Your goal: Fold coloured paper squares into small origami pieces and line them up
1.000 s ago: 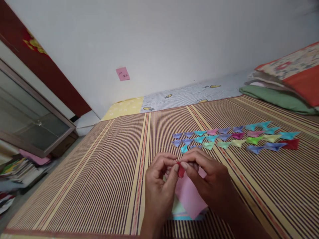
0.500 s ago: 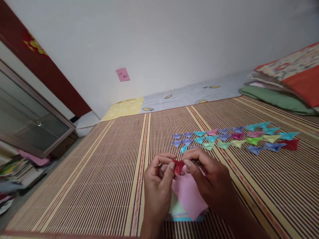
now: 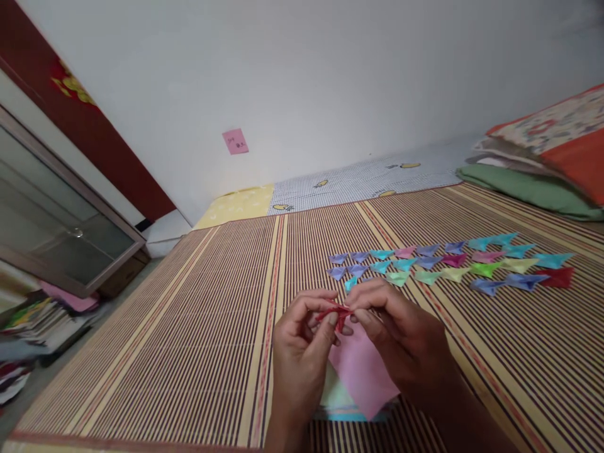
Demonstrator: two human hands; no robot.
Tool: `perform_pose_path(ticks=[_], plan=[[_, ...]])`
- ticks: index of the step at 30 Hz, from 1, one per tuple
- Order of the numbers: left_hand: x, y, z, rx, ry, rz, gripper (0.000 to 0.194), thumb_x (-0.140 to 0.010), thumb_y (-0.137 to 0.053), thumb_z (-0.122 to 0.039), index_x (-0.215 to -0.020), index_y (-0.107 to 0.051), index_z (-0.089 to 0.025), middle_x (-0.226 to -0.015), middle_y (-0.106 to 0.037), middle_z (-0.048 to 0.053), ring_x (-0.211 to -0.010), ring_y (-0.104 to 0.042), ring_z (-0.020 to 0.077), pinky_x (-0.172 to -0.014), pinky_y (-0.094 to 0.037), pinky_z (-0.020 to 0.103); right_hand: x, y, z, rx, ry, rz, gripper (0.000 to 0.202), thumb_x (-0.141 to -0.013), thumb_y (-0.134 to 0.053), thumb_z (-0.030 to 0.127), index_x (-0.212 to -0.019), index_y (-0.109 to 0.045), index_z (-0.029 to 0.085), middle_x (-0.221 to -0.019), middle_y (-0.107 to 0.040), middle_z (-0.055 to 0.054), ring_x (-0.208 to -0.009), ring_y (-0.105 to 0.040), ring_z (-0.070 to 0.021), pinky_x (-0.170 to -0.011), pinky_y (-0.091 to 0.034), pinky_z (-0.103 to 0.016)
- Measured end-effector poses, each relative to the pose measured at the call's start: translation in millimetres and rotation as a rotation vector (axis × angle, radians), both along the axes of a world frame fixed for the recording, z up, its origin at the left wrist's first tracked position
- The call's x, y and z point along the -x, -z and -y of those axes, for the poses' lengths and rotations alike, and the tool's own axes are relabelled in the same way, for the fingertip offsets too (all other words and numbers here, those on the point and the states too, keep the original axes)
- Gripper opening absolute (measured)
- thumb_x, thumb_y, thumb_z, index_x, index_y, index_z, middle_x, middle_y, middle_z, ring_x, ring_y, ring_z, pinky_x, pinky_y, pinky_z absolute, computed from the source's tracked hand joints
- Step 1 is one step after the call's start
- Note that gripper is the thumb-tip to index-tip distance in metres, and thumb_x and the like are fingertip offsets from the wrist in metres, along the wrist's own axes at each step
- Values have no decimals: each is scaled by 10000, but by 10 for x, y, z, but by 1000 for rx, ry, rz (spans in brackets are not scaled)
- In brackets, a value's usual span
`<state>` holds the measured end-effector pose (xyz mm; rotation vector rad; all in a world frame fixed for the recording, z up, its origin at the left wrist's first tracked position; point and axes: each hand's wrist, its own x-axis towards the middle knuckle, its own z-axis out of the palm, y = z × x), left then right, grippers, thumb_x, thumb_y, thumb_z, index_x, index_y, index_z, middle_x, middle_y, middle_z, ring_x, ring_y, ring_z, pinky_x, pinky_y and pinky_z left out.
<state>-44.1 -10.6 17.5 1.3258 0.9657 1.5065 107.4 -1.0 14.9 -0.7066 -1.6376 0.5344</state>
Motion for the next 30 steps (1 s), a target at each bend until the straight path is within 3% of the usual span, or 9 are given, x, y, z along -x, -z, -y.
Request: perform_pose_path(ticks=[3,8,12,23,30], plan=[[5,29,-2,-30,-46,-11,106,-898,-686,-92,-865,-710,-189,-1090,-690,43,-732,-711,105,-631,-588,211,6,-2,9,-22,-3,-8,120,-979,-557,130,-977,-624,229,-978,-660,-25,-990,-662,-173,-840,-535,-303],[34,57,21,-172,-178,-256,156,-918,-662,-76,-907,-709,-224,-1094,-708,44,-1003,-705,184,-793,-598,284,31,30,0,11,35,-9,92,-947,-606,149,-984,-623,231,-967,-657,-35,-966,-666,-198,-801,-553,-330],[26,45,41,-251,-225,-400,162,-926,-660,-70,-905,-695,-226,-1066,-713,37,-1025,-694,190,-798,-585,292,42,67,-13,41,79,-7,92,-955,-592,151,-977,-619,237,-955,-662,-32,-940,-671,-201,-784,-556,-338],[-26,75,37,-112,-153,-233,78,-966,-659,-167,-917,-699,-214,-1103,-685,45,-853,-718,160,-721,-621,297,32,71,-5,79,108,-17,110,-972,-558,168,-995,-629,249,-954,-695,-18,-924,-695,-187,-753,-563,-296],[-14,60,35,-89,-126,-205,84,-963,-651,-154,-904,-700,-189,-1107,-687,67,-854,-716,156,-722,-628,277,10,38,-8,66,92,12,111,-965,-568,166,-1006,-641,240,-952,-698,-30,-917,-698,-195,-746,-569,-311]])
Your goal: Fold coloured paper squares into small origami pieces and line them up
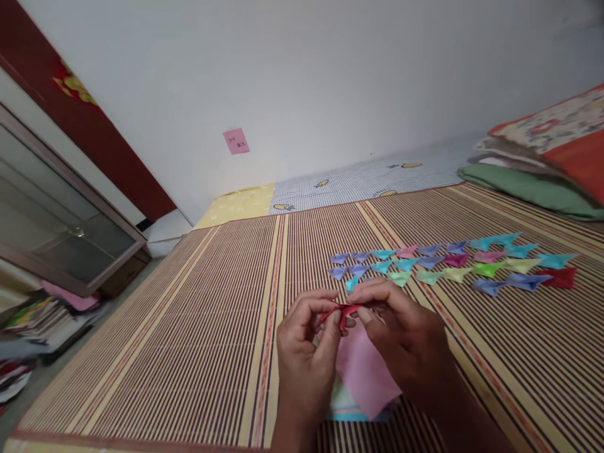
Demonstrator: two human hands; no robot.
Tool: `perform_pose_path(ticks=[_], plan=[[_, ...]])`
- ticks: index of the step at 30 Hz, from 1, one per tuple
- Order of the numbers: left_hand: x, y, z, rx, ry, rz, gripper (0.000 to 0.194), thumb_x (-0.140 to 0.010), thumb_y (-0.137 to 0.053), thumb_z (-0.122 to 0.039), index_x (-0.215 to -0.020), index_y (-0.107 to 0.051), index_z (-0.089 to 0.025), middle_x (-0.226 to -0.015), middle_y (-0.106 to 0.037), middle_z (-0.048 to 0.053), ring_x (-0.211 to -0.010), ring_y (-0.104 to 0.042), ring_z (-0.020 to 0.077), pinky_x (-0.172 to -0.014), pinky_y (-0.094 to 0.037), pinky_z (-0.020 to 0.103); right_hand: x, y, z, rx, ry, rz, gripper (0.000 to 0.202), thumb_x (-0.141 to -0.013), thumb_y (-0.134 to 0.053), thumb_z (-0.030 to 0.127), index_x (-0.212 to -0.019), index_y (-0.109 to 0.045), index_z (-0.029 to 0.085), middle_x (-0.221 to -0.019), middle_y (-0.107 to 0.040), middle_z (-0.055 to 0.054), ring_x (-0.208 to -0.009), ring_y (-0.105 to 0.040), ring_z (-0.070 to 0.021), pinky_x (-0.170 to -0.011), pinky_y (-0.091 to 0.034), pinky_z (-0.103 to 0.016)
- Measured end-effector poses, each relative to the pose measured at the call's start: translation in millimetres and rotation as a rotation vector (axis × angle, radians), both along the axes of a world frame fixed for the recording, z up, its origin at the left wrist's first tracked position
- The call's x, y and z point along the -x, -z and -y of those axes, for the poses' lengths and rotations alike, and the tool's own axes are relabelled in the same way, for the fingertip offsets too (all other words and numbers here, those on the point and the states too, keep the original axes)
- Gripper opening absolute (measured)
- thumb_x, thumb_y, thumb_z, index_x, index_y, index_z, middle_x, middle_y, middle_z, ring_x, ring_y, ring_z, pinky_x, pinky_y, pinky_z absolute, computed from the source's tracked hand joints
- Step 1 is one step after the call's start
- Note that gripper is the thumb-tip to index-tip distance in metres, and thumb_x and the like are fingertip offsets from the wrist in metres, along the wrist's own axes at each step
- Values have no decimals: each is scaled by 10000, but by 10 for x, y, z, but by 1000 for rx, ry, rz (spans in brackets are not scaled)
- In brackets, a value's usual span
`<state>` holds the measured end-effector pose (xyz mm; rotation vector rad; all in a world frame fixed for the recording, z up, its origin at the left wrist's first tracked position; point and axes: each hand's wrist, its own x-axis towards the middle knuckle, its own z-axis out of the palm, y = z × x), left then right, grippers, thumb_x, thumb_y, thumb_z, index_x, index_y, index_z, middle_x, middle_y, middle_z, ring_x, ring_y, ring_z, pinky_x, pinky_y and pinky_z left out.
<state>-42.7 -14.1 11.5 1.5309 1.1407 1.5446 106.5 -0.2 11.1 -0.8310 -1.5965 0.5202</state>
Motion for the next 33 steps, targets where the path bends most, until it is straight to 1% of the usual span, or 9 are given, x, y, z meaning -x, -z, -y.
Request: perform_pose_path(ticks=[5,10,14,18,22,24,29,31,33], plan=[[8,-6,-19,57,55,75,67,-912,-694,-129,-868,-693,-180,-1102,-701,74,-880,-726,173,-700,-635,264,-17,-32,-13,-70,-58,58,158,-950,-596,147,-1052,-672,241,-987,-688,-38,-946,-674,-203,-777,-558,-339],[21,-49,-35,116,106,178,69,-887,-732,-176,-824,-708,-163,-1060,-716,70,-713,-709,120,-625,-626,230,-41,-31,-24,-68,-85,58,106,-971,-605,156,-944,-662,241,-928,-679,-22,-906,-672,-196,-766,-546,-329],[22,-68,-51,151,153,237,80,-891,-742,-208,-839,-717,-154,-1063,-723,69,-630,-688,91,-595,-622,220,-65,-30,-15,-71,-78,83,96,-970,-588,162,-927,-635,233,-901,-669,-23,-876,-667,-200,-740,-537,-328],[15,-57,-33,120,167,159,84,-927,-703,-200,-849,-710,-170,-1078,-713,69,-751,-710,121,-641,-614,218,-46,-23,-6,-81,-8,138,73,-955,-592,162,-950,-623,228,-922,-670,-26,-878,-666,-195,-738,-533,-320],[12,-28,-8,88,166,31,85,-961,-643,-166,-901,-697,-192,-1143,-700,81,-974,-720,193,-815,-611,299,-1,-33,8,-73,37,194,121,-937,-573,128,-968,-626,232,-931,-671,-23,-851,-658,-182,-713,-525,-308],[7,-18,-2,79,150,-15,86,-963,-629,-158,-916,-690,-196,-1171,-696,91,-1035,-711,220,-853,-601,326,13,-38,15,-66,61,196,149,-922,-563,100,-931,-619,237,-921,-668,-23,-826,-653,-179,-696,-521,-308],[-31,-48,18,107,122,-32,64,-967,-613,-193,-944,-673,-200,-1243,-674,106,-1010,-706,217,-832,-593,331,22,-28,15,-86,89,220,163,-907,-553,82,-858,-596,231,-881,-656,-31,-818,-650,-195,-687,-517,-323],[-47,-72,31,126,66,-46,74,-978,-612,-235,-960,-676,-203,-1295,-643,104,-996,-704,206,-825,-587,326,29,-17,7,-104,104,245,163,-907,-544,81,-845,-588,225,-871,-650,-39,-819,-645,-204,-695,-515,-335],[-57,-90,41,117,7,-95,95,-981,-621,-264,-933,-682,-208,-1285,-640,94,-1061,-688,218,-834,-568,316,41,-3,0,-139,128,266,165,-908,-538,76,-837,-575,221,-862,-649,-46,-827,-642,-214,-710,-512,-350]])
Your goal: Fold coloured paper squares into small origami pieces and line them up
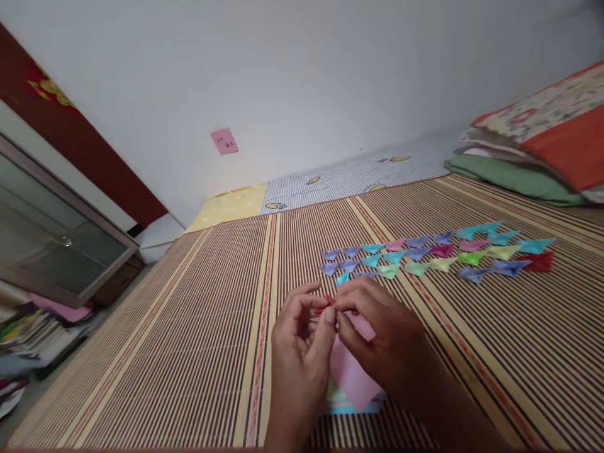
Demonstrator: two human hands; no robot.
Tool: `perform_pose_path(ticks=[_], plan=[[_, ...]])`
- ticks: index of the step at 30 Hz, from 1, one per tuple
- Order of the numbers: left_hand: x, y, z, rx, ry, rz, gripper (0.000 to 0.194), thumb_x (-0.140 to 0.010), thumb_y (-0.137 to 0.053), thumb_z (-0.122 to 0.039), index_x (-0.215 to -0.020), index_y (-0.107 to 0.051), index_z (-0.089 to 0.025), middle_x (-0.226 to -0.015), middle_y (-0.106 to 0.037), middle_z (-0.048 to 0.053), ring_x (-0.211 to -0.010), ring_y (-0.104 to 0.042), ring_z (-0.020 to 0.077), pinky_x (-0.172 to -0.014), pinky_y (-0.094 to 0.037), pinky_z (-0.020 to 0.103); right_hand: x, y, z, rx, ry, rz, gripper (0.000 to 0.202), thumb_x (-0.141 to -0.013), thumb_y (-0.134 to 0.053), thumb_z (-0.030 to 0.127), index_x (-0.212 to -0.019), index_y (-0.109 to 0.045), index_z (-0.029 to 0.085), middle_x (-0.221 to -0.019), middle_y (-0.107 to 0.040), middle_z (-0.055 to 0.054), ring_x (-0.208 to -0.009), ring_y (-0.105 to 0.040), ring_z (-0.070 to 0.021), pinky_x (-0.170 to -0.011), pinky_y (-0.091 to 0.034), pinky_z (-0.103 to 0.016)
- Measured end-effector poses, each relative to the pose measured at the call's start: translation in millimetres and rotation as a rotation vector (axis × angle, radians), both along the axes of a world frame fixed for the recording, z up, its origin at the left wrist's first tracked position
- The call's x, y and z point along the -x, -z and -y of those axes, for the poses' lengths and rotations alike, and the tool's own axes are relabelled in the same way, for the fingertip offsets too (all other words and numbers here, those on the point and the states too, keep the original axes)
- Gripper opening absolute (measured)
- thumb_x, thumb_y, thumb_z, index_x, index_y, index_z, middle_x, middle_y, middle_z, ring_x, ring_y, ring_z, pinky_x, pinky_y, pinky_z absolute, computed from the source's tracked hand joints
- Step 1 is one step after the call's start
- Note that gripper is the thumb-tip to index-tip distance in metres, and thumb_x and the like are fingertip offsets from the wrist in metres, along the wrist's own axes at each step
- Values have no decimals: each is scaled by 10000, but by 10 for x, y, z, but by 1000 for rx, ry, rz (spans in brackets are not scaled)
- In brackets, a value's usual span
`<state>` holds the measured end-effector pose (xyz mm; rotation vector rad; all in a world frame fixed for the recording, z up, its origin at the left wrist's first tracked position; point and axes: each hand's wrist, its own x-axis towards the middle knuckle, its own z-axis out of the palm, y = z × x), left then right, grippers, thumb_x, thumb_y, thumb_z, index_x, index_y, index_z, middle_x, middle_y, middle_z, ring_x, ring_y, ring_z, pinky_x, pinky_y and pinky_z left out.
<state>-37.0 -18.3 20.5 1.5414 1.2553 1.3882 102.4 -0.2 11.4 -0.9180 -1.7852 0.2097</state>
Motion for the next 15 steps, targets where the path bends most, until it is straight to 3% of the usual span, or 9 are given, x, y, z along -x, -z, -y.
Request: perform_pose_path(ticks=[3,7,15], plan=[[-3,-16,10,-84,-60,-126,98,-968,-643,-225,-881,-688,-223,-1224,-664,73,-1192,-633,238,-854,-539,303,18,17,-5,-38,21,43,171,-911,-539,62,-832,-560,212,-850,-653,-56,-832,-639,-225,-720,-505,-365],[1,-30,17,-191,-106,-264,134,-951,-630,-140,-864,-676,-230,-1173,-689,48,-1069,-669,205,-792,-538,287,32,22,-2,-42,29,59,182,-902,-551,54,-811,-540,210,-830,-643,-61,-824,-617,-233,-715,-488,-375],[52,17,12,-163,-119,-206,141,-928,-601,-106,-835,-627,-208,-1115,-692,62,-996,-700,214,-826,-561,342,43,20,-16,-40,33,33,219,-877,-536,29,-775,-492,217,-805,-611,-54,-797,-571,-226,-703,-449,-371]])
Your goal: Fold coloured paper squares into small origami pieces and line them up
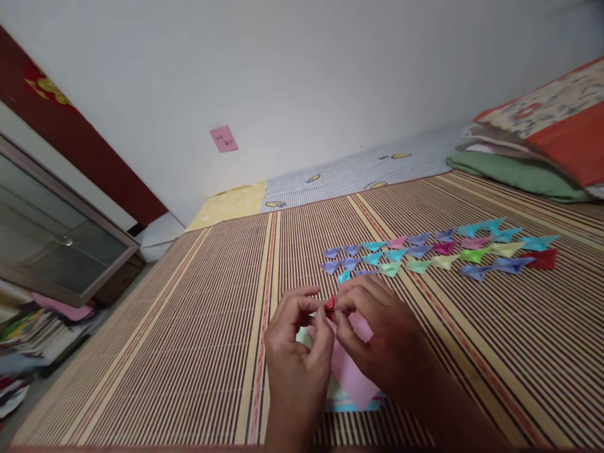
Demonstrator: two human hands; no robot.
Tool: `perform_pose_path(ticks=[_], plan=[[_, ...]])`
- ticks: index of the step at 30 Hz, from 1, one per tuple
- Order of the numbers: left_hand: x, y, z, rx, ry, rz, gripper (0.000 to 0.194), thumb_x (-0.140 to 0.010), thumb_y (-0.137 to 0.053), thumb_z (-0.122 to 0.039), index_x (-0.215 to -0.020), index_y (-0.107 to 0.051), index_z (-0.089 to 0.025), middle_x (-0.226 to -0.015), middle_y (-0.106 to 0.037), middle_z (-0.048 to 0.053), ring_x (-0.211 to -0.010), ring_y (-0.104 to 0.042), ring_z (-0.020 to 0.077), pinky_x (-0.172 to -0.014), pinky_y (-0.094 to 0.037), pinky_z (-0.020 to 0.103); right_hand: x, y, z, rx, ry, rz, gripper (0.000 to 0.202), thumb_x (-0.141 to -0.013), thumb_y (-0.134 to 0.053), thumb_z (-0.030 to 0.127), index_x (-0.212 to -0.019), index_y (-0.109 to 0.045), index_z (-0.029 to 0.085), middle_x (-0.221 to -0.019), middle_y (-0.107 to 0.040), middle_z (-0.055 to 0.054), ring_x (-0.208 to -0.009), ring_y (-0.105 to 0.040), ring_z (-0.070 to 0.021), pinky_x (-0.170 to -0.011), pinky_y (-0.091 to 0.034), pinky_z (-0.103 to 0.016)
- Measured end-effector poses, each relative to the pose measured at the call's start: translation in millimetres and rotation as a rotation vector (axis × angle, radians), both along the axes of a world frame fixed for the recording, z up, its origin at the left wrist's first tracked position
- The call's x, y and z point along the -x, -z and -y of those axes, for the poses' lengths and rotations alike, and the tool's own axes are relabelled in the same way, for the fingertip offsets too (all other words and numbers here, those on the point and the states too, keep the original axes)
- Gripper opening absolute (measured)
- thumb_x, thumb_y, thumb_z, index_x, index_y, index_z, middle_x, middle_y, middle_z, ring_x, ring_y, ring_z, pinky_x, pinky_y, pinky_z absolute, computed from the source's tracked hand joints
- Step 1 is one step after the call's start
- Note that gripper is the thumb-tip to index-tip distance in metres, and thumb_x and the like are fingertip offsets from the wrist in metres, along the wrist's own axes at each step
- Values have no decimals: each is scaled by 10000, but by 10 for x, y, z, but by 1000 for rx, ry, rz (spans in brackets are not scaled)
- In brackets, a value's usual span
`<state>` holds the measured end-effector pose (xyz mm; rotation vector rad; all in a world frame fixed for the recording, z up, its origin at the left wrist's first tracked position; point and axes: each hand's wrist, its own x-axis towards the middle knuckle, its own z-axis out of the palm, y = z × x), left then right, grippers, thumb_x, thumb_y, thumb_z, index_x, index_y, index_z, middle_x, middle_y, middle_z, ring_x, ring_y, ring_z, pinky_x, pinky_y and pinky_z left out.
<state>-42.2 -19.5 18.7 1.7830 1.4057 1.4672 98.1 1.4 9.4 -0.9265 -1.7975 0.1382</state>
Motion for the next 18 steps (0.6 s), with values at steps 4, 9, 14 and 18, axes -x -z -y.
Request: perform_pose_path(ticks=[4,9,14,18], plan=[[7,-6,9,38,51,33,146,-908,-587,-84,-895,-644,-217,-1140,-690,52,-1005,-705,207,-864,-566,353,-12,19,-7,8,-9,-42,211,-854,-555,19,-779,-503,209,-806,-604,-42,-803,-570,-218,-713,-444,-363],[-26,-47,16,160,134,146,96,-914,-612,-133,-911,-651,-221,-1075,-693,35,-920,-691,177,-815,-564,315,-4,28,-10,2,-31,10,196,-893,-540,42,-782,-510,201,-816,-608,-54,-811,-575,-222,-712,-452,-364],[-6,-18,0,221,95,204,62,-955,-598,-212,-919,-648,-203,-1026,-696,43,-824,-673,157,-753,-553,290,25,31,-11,-48,-24,62,186,-912,-538,48,-804,-520,198,-827,-629,-61,-824,-587,-224,-722,-466,-362],[13,4,6,238,82,179,81,-960,-569,-197,-953,-649,-208,-897,-680,12,-764,-649,144,-719,-535,267,23,37,-20,-46,-32,51,202,-910,-544,45,-790,-513,204,-809,-622,-54,-815,-588,-219,-716,-459,-356]])
